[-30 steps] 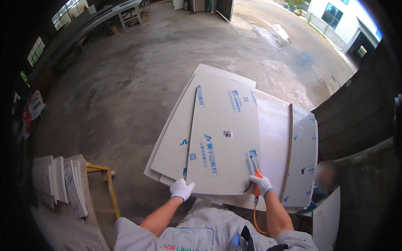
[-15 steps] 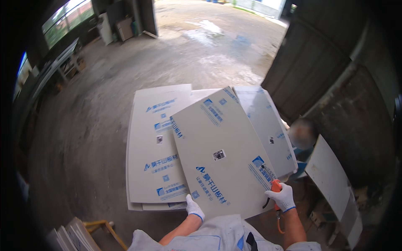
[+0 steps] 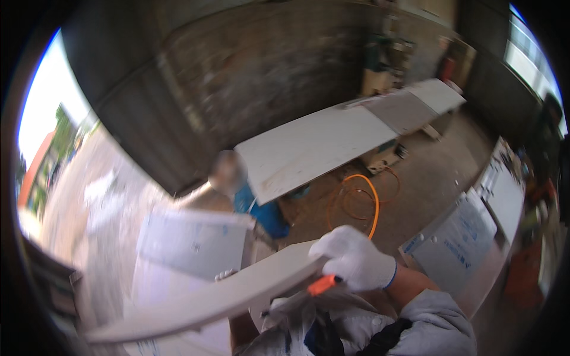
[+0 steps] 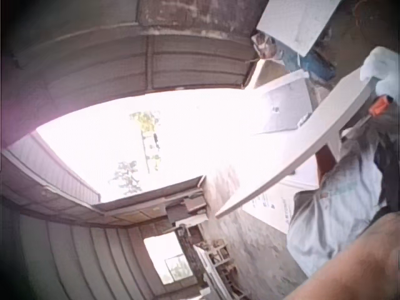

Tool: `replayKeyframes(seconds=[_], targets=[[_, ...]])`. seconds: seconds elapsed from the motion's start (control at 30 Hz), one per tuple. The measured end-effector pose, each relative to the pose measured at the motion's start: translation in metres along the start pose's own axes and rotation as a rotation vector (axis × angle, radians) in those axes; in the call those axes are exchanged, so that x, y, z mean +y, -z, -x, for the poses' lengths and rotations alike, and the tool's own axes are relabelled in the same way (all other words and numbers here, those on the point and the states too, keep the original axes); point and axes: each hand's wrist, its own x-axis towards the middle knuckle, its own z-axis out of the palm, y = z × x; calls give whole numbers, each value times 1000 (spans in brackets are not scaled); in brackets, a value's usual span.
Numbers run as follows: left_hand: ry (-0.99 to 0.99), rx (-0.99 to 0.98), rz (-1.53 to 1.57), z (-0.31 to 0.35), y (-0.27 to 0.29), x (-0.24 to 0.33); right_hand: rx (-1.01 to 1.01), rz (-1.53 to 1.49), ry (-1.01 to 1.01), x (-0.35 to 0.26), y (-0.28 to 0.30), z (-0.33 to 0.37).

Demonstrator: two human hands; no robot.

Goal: The person moves rectangular white furniture panels from a stack to a drilling machine, aligns them against a guide, and drills holes using a foot-operated or automatic vertical drill press before stacking them on another pile.

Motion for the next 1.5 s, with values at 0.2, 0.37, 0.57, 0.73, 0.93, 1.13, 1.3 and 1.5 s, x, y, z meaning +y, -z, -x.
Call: replayKeyframes(seconds=[0.2, 0.37, 0.57, 0.73, 0.93, 1.13, 1.3, 1.5], targets=[[134, -78, -249, -72, -98, -94, 490, -919, -462, 58, 55, 80], [216, -131, -332, -141, -157, -186, 1346, -1499, -889, 197, 48, 143], [335, -229, -406, -216, -258, -301, 1484, -931, -1487, 376, -35, 197], [412, -286, -497, -257, -318, -404, 1665, -932, -1501, 437, 57, 240], [496, -331, -511, -259, -344, -565, 1737, -732, -1547, 513, 182, 342], [557, -331, -518, -214, -367, -744, 1734, -650, -1667, 583, 290, 453], [612, -317, -513, -172, -391, -879, 1622, -633, -1760, 633, 367, 511], [646, -338, -468, -162, -410, -1031, 1344, -773, -1632, 689, 448, 550]])
